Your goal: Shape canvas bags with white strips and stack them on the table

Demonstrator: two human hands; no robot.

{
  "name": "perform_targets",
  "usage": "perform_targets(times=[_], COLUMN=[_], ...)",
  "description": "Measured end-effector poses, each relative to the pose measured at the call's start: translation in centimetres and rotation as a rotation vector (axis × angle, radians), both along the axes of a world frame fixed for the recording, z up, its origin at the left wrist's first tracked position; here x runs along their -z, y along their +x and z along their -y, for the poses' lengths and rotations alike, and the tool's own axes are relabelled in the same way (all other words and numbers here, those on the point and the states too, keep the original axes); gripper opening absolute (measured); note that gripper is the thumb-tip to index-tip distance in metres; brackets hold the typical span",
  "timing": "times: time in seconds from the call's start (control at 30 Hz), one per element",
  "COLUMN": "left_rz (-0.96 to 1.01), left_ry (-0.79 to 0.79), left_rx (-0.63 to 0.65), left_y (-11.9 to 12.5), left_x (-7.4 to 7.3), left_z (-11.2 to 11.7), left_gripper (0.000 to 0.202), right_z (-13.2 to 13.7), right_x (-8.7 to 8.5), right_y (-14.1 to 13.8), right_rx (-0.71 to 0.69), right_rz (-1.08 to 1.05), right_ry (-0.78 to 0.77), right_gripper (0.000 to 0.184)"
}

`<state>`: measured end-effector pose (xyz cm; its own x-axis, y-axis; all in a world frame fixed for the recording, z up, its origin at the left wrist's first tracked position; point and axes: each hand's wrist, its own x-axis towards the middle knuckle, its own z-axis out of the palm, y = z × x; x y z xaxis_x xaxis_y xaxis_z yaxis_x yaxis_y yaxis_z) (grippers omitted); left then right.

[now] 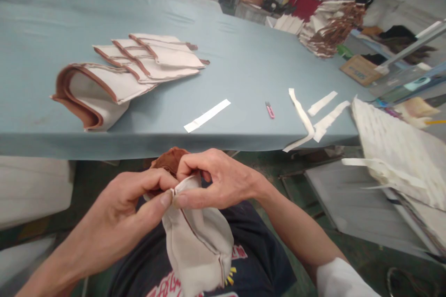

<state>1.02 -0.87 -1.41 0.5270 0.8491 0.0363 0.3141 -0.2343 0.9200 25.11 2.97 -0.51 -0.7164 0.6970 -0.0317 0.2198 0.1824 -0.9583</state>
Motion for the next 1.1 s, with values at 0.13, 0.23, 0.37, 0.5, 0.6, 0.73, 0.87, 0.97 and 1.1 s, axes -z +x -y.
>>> perform_targets(times=[0.13, 0.23, 0.37, 0.5, 0.6, 0.73, 0.87, 0.97, 1.1], left_rz=[0.030, 0.050, 0.037, 0.026, 0.010, 0.013, 0.011, -0.005, -0.064], left_ry=[-0.047, -0.068, -0.111, -0.119, -0.117, -0.124, -0.113, -0.122, -0.134], left_rx=[0.003, 0.020, 0.025, 0.038, 0.043, 0.030, 0.040, 0.050, 0.041], left_y=[-0.2, -0.3, -0.4, -0.8, -1.0, -0.9, -0.5, 0.0, 0.3], left_x=[0.2, 0.2, 0.0, 0.1, 0.2, 0.1, -0.6, -1.1, -1.0], left_z=[0.0, -0.3, -0.4, -0.2, -0.1, 0.1, 0.1, 0.1, 0.1], left_gripper=[0.033, 0.035, 0.035, 0.042, 0.045, 0.046, 0.043, 0.040, 0.037], right_z=[-0.1, -0.3, -0.2, 0.0, 0.1, 0.0, 0.3, 0.6, 0.6], right_x=[0.7, 1.2, 1.4, 1.2, 1.2, 1.3, 1.3, 1.2, 1.4], right_y=[-0.2, -0.4, -0.3, -0.4, -0.7, -1.0, -0.7, -0.4, -0.1], right_rx=[-0.052, -0.088, -0.100, -0.104, -0.084, -0.111, -0.107, -0.079, -0.089], right_rz=[-0.047, -0.095, -0.076, -0.025, -0.036, -0.056, -0.055, -0.043, -0.043], right_ry=[0.018, 0.008, -0.011, -0.013, -0.006, -0.053, -0.047, 0.004, 0.013], right_gripper=[0.038, 0.038, 0.032, 0.024, 0.023, 0.038, 0.041, 0.029, 0.023])
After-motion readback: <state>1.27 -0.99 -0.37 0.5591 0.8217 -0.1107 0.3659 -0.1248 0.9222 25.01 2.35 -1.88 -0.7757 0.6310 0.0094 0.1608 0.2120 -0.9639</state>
